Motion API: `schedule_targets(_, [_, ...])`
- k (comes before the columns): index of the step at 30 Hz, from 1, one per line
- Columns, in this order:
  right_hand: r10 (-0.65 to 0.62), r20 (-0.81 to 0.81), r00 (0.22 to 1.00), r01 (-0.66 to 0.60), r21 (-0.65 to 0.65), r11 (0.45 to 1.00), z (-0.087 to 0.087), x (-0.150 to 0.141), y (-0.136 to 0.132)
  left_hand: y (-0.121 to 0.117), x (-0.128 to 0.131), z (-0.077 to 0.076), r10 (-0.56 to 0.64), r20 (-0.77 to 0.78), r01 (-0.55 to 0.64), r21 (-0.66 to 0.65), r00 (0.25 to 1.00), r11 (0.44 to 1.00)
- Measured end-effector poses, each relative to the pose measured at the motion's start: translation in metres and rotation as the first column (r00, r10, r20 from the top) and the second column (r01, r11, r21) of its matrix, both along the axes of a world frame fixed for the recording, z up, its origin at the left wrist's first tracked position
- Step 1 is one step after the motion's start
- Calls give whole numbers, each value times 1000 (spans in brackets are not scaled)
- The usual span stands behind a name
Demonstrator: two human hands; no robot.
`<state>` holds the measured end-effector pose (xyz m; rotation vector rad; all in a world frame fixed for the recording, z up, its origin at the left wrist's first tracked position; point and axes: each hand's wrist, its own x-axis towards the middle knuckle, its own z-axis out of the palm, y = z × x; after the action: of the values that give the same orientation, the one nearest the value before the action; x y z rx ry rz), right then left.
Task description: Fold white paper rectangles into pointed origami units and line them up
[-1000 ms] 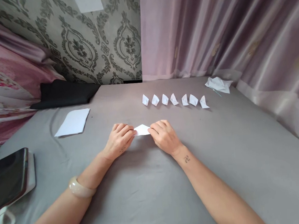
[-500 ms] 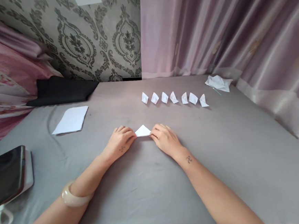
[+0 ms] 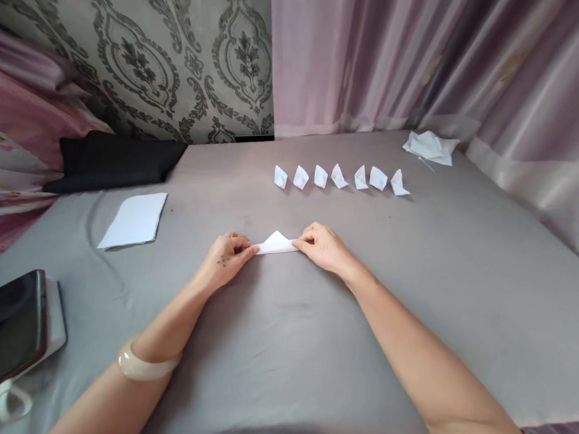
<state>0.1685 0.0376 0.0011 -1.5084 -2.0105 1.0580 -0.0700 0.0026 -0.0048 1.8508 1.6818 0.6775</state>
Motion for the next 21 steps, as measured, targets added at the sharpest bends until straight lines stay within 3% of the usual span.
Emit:
schedule_targets(7, [12, 31, 999, -11, -24, 1000, 4, 1, 6, 1, 1, 3, 19, -11, -20, -36, 1000, 999])
schedule_targets(21, [13, 81, 997, -19, 75, 997, -6, 0, 4, 2, -1, 2, 25, 6, -25, -36, 1000, 999])
